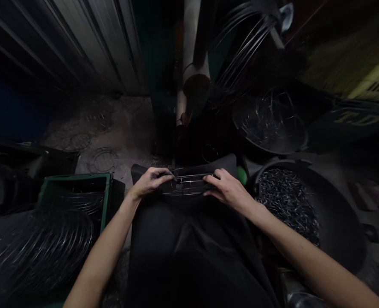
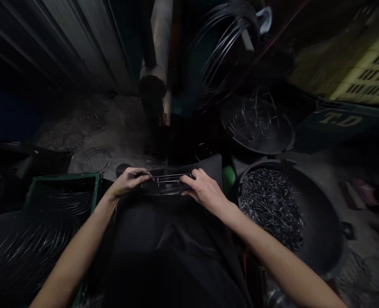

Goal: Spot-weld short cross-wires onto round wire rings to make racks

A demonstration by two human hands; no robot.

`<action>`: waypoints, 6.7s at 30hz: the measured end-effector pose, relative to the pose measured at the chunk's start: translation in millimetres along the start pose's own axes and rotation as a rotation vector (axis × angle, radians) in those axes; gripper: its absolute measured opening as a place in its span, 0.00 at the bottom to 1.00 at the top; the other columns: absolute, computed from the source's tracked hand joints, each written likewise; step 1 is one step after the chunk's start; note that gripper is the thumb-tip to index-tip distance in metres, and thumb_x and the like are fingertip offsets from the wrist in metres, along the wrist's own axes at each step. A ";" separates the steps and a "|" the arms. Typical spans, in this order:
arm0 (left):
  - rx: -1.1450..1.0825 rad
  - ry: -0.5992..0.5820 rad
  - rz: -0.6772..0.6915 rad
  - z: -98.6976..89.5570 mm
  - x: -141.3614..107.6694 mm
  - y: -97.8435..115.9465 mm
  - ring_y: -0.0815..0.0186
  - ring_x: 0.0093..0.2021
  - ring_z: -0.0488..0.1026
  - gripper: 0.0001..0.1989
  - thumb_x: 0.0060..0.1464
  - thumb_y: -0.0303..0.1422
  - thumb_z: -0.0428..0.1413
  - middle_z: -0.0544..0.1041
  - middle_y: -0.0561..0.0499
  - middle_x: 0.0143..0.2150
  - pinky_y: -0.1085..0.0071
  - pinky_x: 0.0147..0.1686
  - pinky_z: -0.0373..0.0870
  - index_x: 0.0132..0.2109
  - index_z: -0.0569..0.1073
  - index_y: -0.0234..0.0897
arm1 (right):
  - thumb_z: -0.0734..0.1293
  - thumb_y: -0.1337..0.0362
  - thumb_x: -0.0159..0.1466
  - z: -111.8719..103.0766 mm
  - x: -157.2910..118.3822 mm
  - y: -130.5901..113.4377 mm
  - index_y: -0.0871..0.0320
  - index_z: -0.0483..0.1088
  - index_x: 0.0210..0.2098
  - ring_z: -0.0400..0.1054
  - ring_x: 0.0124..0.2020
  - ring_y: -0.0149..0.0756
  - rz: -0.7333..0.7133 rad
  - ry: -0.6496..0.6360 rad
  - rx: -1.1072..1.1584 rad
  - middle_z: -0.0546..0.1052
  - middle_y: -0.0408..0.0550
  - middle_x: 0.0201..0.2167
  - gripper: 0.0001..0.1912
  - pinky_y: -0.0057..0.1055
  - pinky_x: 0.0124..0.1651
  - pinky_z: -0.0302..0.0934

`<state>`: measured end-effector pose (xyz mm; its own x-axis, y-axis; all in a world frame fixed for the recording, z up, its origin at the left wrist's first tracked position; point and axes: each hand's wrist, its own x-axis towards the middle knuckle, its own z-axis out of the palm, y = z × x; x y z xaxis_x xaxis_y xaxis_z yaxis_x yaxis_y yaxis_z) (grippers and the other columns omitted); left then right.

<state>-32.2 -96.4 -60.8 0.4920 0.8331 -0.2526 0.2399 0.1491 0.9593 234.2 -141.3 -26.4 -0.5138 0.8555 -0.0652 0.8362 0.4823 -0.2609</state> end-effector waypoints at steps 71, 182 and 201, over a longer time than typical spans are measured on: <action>1.075 0.105 0.287 -50.8 84.5 122.1 0.59 0.40 0.73 0.10 0.51 0.31 0.57 0.77 0.44 0.39 0.70 0.38 0.66 0.41 0.73 0.32 | 0.58 0.61 0.65 -63.8 129.0 37.3 0.54 0.65 0.50 0.70 0.43 0.36 -0.091 0.286 0.179 0.75 0.47 0.45 0.15 0.31 0.43 0.63; 0.788 0.205 0.256 -48.2 74.1 115.7 0.63 0.38 0.75 0.12 0.48 0.36 0.57 0.79 0.50 0.38 0.73 0.38 0.68 0.41 0.76 0.36 | 0.60 0.56 0.64 -59.9 123.3 24.6 0.50 0.69 0.47 0.70 0.44 0.36 0.082 0.355 0.199 0.76 0.43 0.45 0.14 0.30 0.44 0.62; 0.738 0.182 0.219 -61.2 86.5 112.8 0.63 0.37 0.74 0.16 0.46 0.42 0.57 0.79 0.51 0.35 0.73 0.36 0.66 0.40 0.76 0.36 | 0.61 0.56 0.61 -32.8 105.7 63.7 0.58 0.66 0.47 0.66 0.43 0.36 0.226 0.602 0.375 0.72 0.51 0.43 0.17 0.32 0.47 0.60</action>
<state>-13.8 25.1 33.2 0.4631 0.8861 0.0178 0.6779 -0.3671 0.6369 239.4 -14.0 -18.3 -0.0528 0.9335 0.3547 0.7318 0.2778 -0.6223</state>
